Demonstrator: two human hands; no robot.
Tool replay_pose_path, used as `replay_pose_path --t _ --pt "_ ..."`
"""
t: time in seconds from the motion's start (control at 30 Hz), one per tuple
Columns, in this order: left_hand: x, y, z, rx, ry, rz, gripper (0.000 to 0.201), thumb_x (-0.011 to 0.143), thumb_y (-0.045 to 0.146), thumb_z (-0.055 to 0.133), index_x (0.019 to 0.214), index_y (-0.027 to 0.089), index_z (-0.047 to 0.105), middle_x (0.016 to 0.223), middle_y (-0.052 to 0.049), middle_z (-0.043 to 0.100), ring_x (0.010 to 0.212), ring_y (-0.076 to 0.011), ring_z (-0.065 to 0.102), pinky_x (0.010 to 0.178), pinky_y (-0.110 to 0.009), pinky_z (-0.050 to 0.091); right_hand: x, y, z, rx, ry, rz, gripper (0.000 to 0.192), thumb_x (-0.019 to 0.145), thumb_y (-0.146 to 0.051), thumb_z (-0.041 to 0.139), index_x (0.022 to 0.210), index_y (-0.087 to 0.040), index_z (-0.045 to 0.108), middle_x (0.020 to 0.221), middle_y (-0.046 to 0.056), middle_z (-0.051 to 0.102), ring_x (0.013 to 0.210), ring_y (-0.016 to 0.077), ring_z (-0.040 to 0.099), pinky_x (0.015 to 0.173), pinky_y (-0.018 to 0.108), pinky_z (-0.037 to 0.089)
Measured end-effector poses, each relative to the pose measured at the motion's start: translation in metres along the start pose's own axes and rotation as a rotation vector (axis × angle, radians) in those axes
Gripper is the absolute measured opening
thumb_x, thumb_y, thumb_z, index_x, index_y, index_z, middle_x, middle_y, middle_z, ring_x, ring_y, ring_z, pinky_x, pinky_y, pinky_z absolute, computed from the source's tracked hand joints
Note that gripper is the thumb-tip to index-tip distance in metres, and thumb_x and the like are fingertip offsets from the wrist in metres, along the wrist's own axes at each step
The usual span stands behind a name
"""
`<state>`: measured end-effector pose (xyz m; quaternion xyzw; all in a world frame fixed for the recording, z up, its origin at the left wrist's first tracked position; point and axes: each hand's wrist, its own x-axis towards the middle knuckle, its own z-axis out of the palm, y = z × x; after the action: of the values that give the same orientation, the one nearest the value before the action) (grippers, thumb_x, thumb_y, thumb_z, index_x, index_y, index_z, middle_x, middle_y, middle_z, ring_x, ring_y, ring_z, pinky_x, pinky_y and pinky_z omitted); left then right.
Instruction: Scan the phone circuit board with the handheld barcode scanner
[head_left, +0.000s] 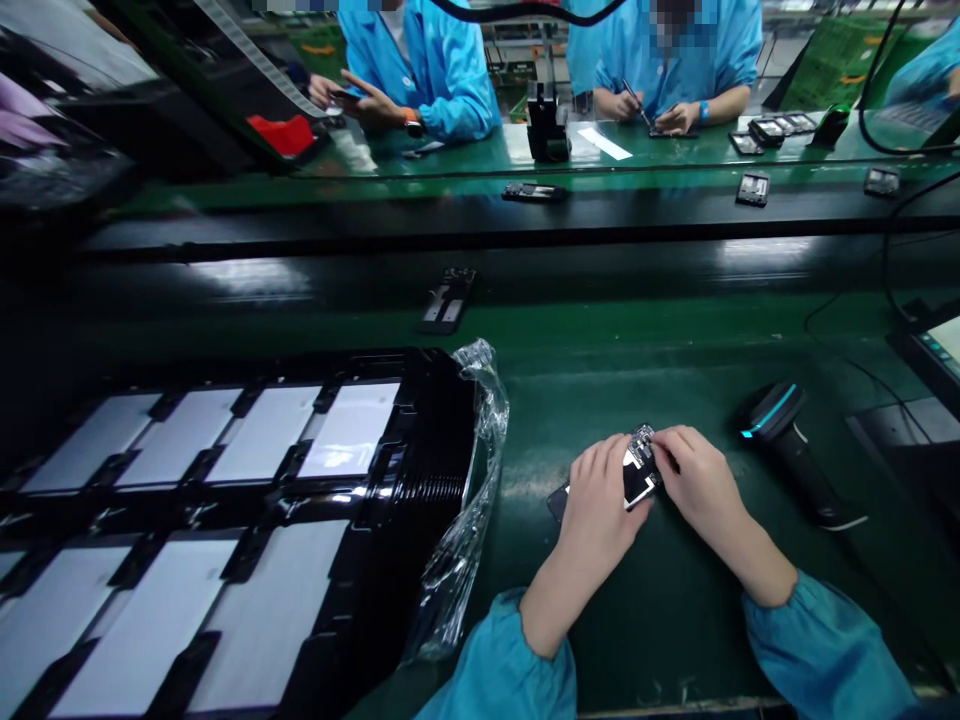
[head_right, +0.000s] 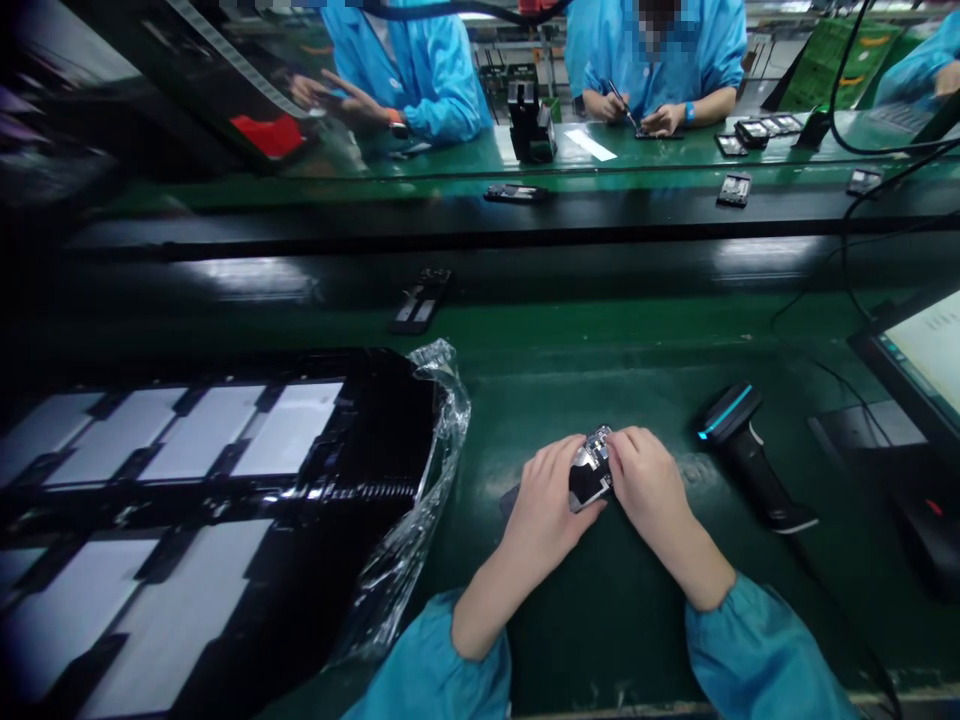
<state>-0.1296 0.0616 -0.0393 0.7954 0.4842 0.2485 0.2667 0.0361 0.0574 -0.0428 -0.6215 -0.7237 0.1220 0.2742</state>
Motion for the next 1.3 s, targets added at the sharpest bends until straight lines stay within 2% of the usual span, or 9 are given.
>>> replay_pose_path --t 0.07,0.17,0.23,0.33,0.43,0.67,1.03,1.17,1.3 --pt "0.000 0.000 0.000 -0.006 0.004 -0.004 0.072 0.073 0.016 0.071 0.136 0.024 0.037 0.133 -0.011 0.053 0.124 -0.0314 0.047 0.103 -0.051 0.038 -0.008 0.000 -0.002 0.091 0.011 -0.013 0.019 0.094 -0.016 0.045 0.102 -0.022 0.061 0.101 0.007 0.069 0.093 0.0224 0.063 0.083 0.039 0.054" --pt "0.000 -0.001 0.000 -0.008 -0.004 -0.022 0.071 0.073 0.017 0.072 0.135 0.024 0.037 0.134 -0.011 0.052 0.125 -0.0315 0.046 0.104 -0.050 0.037 -0.017 0.006 -0.008 0.241 0.133 0.034 0.022 0.094 -0.015 0.046 0.106 -0.024 0.062 0.107 0.006 0.069 0.100 0.0201 0.064 0.090 0.037 0.053" --pt "-0.001 -0.001 -0.001 0.002 -0.014 -0.031 0.072 0.073 0.019 0.073 0.135 0.023 0.037 0.135 -0.011 0.052 0.125 -0.0318 0.045 0.104 -0.050 0.037 -0.017 0.012 -0.012 0.279 0.180 0.119 0.018 0.093 -0.019 0.050 0.103 -0.024 0.064 0.105 0.006 0.068 0.093 0.0204 0.064 0.085 0.037 0.054" --pt "-0.002 0.001 -0.001 0.025 -0.009 -0.034 0.073 0.072 0.019 0.075 0.134 0.023 0.038 0.133 -0.011 0.052 0.122 -0.0316 0.047 0.102 -0.050 0.038 -0.011 0.018 -0.013 0.315 0.105 0.164 0.016 0.091 -0.024 0.056 0.102 -0.025 0.067 0.104 0.005 0.066 0.088 0.0206 0.062 0.076 0.037 0.053" --pt "-0.005 0.004 0.002 0.052 0.021 -0.033 0.073 0.071 0.018 0.076 0.134 0.023 0.038 0.130 -0.011 0.054 0.118 -0.0315 0.048 0.100 -0.050 0.039 -0.004 0.018 -0.009 0.321 0.052 0.136 0.014 0.089 -0.023 0.058 0.095 -0.025 0.070 0.096 0.005 0.066 0.091 0.0213 0.061 0.082 0.038 0.051" --pt "-0.011 0.012 0.016 0.157 0.037 -0.063 0.073 0.072 0.021 0.074 0.136 0.020 0.039 0.128 -0.014 0.051 0.116 -0.0323 0.046 0.095 -0.049 0.042 -0.001 0.004 0.002 0.216 0.168 0.260 0.013 0.086 -0.018 0.060 0.076 -0.021 0.068 0.079 0.003 0.063 0.079 0.0206 0.056 0.075 0.037 0.048" --pt "0.005 0.017 0.007 0.423 -0.118 0.001 0.067 0.074 0.039 0.070 0.137 0.032 0.046 0.132 -0.011 0.046 0.109 -0.0314 0.049 0.086 -0.046 0.044 -0.016 0.014 0.001 0.251 0.107 0.105 0.018 0.090 -0.013 0.053 0.097 -0.018 0.068 0.098 0.006 0.065 0.092 0.0194 0.058 0.083 0.039 0.052" --pt "0.007 0.018 0.009 0.524 -0.135 0.037 0.066 0.076 0.042 0.067 0.138 0.030 0.046 0.132 -0.012 0.049 0.105 -0.0318 0.051 0.083 -0.046 0.045 -0.017 0.017 0.000 0.253 0.087 0.054 0.019 0.093 -0.014 0.051 0.102 -0.018 0.067 0.101 0.006 0.065 0.093 0.0181 0.058 0.084 0.037 0.053" --pt "0.007 0.021 0.010 0.635 -0.128 0.090 0.060 0.081 0.041 0.061 0.137 0.023 0.048 0.130 -0.015 0.053 0.101 -0.0320 0.054 0.079 -0.046 0.047 -0.019 0.014 -0.005 0.162 -0.010 -0.013 0.026 0.095 -0.012 0.046 0.115 -0.015 0.062 0.109 0.010 0.061 0.099 0.0199 0.055 0.086 0.037 0.054"
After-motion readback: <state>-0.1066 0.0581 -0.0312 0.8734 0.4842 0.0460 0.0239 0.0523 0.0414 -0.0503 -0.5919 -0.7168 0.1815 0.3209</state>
